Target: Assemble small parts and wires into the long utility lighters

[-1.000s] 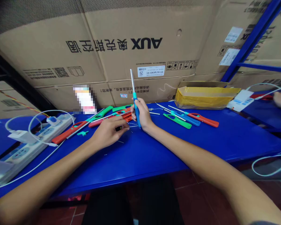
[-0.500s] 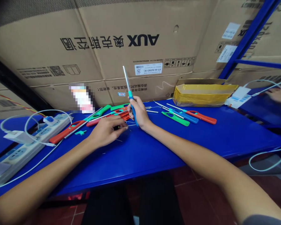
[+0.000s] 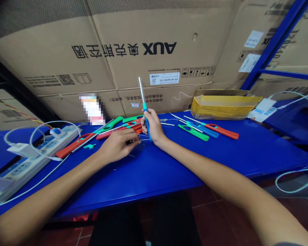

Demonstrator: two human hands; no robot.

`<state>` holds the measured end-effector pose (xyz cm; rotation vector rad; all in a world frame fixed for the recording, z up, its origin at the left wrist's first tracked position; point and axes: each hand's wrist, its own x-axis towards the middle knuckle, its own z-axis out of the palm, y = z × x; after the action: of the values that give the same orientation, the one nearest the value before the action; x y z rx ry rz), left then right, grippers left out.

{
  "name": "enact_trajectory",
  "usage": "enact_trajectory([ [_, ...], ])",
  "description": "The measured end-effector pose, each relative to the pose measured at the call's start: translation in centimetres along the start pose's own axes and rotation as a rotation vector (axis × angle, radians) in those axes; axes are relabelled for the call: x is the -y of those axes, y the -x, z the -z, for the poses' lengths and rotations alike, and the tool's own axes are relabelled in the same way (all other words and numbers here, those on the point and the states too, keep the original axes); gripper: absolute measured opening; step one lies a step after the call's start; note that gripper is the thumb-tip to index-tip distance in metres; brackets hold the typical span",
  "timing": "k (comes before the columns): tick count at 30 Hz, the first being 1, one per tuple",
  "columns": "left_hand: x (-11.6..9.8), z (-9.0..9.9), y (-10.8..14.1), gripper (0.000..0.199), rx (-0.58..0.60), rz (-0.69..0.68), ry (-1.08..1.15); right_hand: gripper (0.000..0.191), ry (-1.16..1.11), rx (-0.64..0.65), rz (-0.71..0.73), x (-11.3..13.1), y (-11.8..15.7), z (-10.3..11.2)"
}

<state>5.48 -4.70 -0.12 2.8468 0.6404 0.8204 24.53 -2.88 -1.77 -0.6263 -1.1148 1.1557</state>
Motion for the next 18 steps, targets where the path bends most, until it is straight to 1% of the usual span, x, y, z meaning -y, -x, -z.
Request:
enact_trajectory([
  [7, 0.37, 0.3, -0.03, 0.017, -0.029, 0.037, -0.002, 0.035, -0.025, -0.033, -0.009, 0.12, -0.23, 0.22],
  [13, 0.26, 0.37, 0.01, 0.019, 0.026, 0.002, 0.016, 0.04, -0.028, -0.008, -0.029, 0.21, -0.32, 0.29],
  [18, 0.05, 0.48, -0.05, 0.019, -0.008, 0.008, 0.009, 0.039, -0.056, -0.017, -0.035, 0.3, -0.18, 0.12],
])
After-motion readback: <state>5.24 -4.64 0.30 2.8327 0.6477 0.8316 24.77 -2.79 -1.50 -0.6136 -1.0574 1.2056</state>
